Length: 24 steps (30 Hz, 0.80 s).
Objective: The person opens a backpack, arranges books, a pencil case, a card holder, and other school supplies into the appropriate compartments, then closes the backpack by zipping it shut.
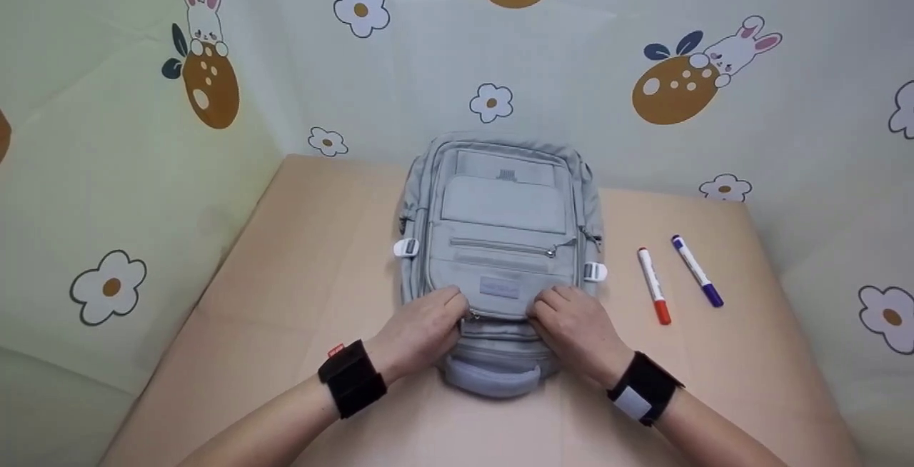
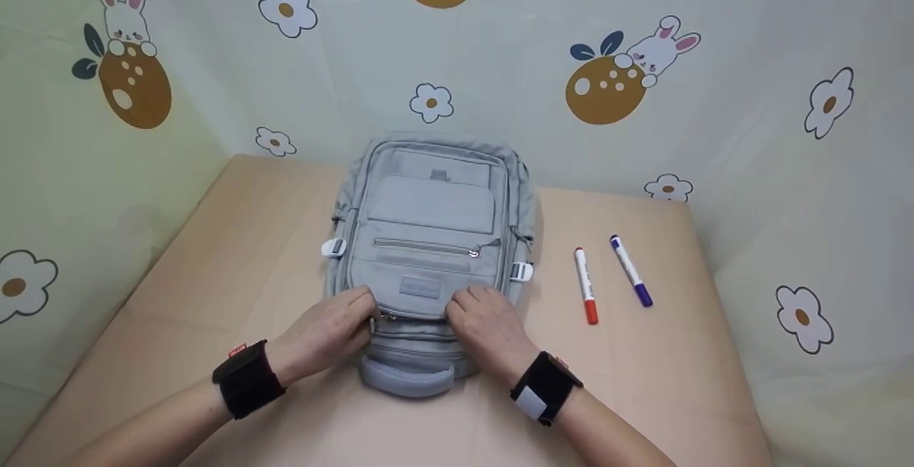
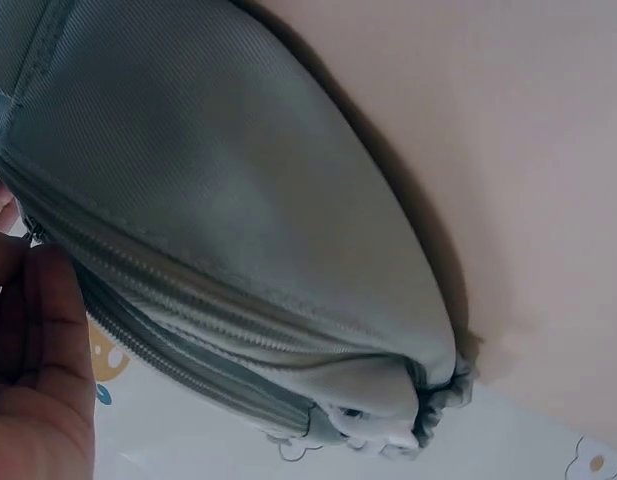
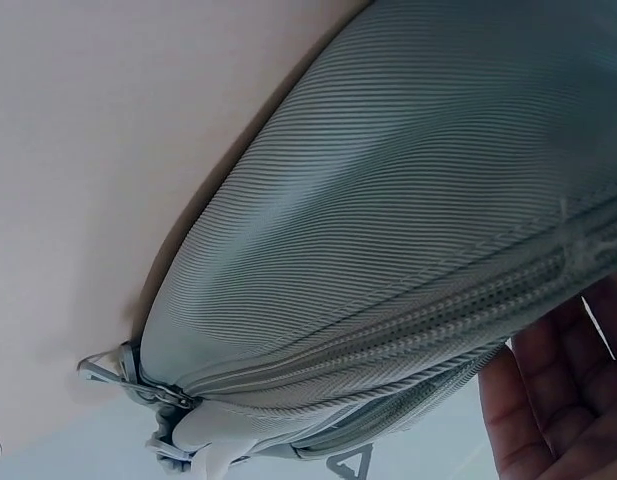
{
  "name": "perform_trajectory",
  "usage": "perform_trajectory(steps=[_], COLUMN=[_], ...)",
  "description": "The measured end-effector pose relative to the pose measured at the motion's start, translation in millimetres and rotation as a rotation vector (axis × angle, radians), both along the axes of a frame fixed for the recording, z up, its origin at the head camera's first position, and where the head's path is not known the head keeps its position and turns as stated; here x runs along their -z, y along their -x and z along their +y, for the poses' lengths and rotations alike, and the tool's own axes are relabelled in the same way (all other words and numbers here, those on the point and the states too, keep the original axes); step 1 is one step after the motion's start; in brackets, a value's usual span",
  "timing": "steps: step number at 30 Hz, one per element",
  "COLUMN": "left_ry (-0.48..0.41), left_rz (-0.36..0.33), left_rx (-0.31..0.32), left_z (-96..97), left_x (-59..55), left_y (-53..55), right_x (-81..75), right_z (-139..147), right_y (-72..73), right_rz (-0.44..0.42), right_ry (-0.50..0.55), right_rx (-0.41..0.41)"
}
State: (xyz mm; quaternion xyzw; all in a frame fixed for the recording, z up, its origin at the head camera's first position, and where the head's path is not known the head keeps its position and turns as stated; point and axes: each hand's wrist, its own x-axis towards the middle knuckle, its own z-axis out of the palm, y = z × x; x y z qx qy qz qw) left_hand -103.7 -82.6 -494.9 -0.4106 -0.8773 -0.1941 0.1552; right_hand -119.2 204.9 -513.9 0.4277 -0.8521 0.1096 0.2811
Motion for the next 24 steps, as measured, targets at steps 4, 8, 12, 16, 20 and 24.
perform_trajectory(steps=[4,8,12,16,20,24], left_ry=[-0.045,-0.102,-0.126,-0.126,-0.125,-0.139], left_rz=[-0.057,-0.122,-0.195,-0.248,-0.263,-0.269], left_rx=[-0.025,-0.050,-0.102,-0.160,-0.173,-0.181], left_z=[-8.8,-19.6,-28.1,-33.0,-35.1,-35.7], left_x=[-0.3,-2.4,-3.8,-4.2,-4.1,-3.5], left_y=[-0.8,-0.2,1.2,1.8,1.1,0.2], right_x=[-0.3,-1.1,-2.0,-2.4,-1.3,-1.0], right_z=[-0.2,-0.2,-0.3,-0.7,-0.4,-1.0], right_y=[0.0,0.0,0.1,-0.3,-0.7,-1.1], right_rz=[0.005,0.010,0.013,0.004,-0.005,-0.020], right_ry=[0.000,-0.002,-0.002,0.005,0.017,0.015], right_rx=[0.007,0.011,0.012,0.010,0.005,0.011])
